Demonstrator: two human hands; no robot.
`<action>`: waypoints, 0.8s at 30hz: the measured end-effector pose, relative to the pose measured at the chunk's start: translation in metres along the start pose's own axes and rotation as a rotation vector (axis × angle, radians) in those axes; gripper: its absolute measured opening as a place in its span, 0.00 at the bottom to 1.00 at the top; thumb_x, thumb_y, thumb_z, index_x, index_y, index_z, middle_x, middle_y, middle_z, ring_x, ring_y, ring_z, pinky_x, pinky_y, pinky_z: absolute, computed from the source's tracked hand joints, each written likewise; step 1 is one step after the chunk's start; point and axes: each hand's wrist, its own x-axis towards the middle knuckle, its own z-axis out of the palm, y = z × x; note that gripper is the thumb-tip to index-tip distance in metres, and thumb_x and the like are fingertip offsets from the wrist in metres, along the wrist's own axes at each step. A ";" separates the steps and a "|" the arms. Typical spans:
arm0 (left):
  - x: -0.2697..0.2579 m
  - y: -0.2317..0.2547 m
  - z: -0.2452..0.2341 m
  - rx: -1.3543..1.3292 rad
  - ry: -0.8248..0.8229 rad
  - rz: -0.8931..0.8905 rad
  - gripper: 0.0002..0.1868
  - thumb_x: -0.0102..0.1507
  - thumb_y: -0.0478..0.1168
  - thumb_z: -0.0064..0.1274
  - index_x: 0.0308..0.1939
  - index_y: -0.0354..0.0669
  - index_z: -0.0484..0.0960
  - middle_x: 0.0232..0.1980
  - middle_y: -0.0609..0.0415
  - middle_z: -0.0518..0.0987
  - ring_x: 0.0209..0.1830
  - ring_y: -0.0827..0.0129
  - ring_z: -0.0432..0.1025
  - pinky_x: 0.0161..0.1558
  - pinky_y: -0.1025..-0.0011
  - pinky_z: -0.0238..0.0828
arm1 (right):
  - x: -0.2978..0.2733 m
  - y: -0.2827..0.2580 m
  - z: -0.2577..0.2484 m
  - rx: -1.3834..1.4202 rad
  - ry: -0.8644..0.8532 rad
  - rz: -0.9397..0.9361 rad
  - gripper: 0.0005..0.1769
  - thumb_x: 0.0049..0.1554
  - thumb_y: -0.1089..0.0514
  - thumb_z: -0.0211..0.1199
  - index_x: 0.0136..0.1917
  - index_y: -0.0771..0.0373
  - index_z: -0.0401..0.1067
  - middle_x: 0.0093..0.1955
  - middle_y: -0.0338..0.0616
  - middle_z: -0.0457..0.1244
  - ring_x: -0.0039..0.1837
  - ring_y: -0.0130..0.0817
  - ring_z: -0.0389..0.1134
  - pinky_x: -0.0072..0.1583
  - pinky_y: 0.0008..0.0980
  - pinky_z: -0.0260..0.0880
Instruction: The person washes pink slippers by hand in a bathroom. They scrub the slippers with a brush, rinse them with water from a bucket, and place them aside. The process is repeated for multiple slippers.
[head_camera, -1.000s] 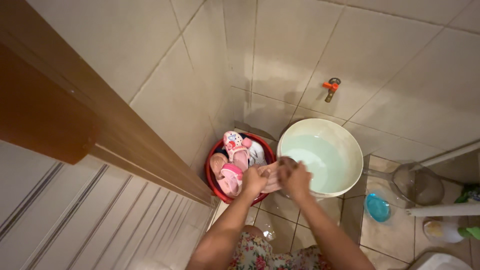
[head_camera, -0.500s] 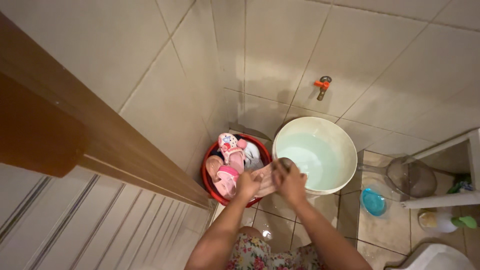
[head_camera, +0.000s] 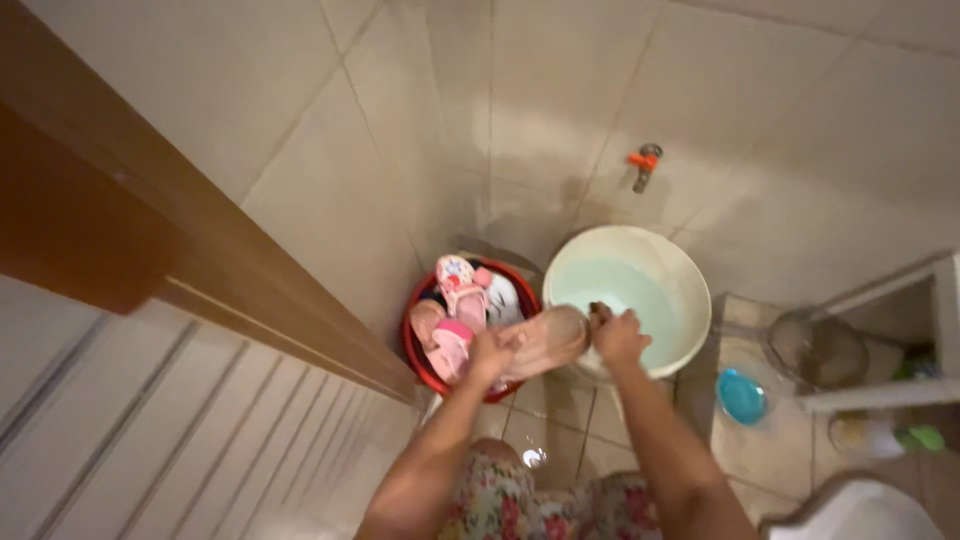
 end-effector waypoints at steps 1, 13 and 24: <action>-0.014 -0.001 0.000 -0.044 0.024 0.071 0.24 0.58 0.51 0.64 0.52 0.39 0.83 0.45 0.39 0.85 0.46 0.51 0.81 0.49 0.60 0.76 | -0.003 0.024 0.005 0.169 -0.039 0.039 0.21 0.63 0.42 0.58 0.68 0.39 0.74 0.58 0.54 0.67 0.62 0.50 0.67 0.58 0.56 0.65; -0.061 0.047 -0.001 0.313 0.092 0.932 0.20 0.54 0.30 0.59 0.50 0.46 0.82 0.56 0.50 0.80 0.69 0.54 0.67 0.71 0.48 0.53 | -0.039 0.058 -0.037 1.183 0.125 0.135 0.30 0.65 0.44 0.55 0.74 0.64 0.65 0.57 0.46 0.66 0.52 0.33 0.66 0.52 0.32 0.67; -0.018 -0.034 0.044 -1.185 -0.131 0.012 0.54 0.62 0.21 0.58 0.76 0.71 0.43 0.66 0.37 0.71 0.52 0.51 0.64 0.47 0.58 0.63 | -0.080 0.015 -0.002 0.538 0.290 -0.103 0.31 0.64 0.46 0.55 0.76 0.59 0.63 0.49 0.63 0.61 0.47 0.58 0.65 0.51 0.49 0.68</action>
